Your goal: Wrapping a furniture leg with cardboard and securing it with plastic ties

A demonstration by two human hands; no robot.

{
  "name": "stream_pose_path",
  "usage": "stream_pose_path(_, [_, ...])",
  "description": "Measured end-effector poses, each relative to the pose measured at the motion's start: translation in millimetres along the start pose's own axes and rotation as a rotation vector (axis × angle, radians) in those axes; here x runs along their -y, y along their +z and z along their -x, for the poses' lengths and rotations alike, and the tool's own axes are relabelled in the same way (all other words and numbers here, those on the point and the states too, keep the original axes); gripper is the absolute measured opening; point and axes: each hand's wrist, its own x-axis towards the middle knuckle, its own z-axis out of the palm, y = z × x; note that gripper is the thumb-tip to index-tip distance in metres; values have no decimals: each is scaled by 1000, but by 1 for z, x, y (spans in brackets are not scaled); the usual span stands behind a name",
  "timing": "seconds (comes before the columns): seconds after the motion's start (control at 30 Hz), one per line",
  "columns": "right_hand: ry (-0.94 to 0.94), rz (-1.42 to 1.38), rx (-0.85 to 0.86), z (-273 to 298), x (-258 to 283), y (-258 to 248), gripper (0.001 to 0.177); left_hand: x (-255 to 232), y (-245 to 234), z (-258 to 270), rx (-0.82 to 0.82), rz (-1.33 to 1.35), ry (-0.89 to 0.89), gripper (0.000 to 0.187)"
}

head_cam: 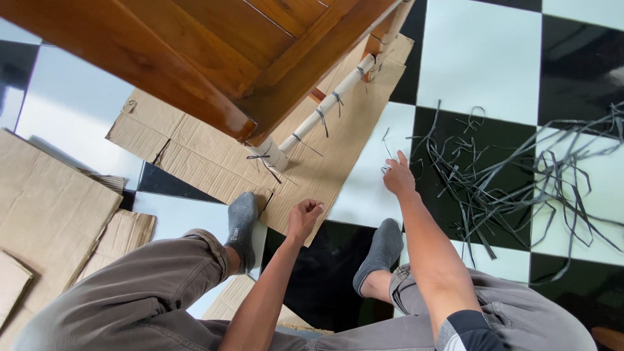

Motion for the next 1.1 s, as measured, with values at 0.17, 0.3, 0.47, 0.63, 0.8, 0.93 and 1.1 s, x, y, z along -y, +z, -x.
stream_pose_path(0.17, [-126, -47, -80, -16, 3, 20, 48, 3, -6, -4, -12, -14, -18, 19])
stream_pose_path(0.3, [-347, -156, -242, 41, 65, 5, 40, -8, -9, -10, -22, 1, -13, 20])
stream_pose_path(0.47, [-595, -181, -335, 94, 108, 50, 37, -12, -16, -18, -45, 200, 22, 39])
stream_pose_path(0.63, [-782, -105, -246, 148, 153, 62, 20, -22, -31, -13, -148, 415, 16, 47])
stream_pose_path(0.8, [-751, -263, -156, 161, 173, 73, 8, 0, -45, -25, -247, 493, 1, 14])
stream_pose_path(0.93, [-509, -458, -17, 149, 175, 83, 14, 17, -52, -36, -245, 543, 4, 18])
stream_pose_path(1.1, [-324, -569, 97, 136, 177, 95, 12, -2, -67, -27, -277, 566, 14, 16])
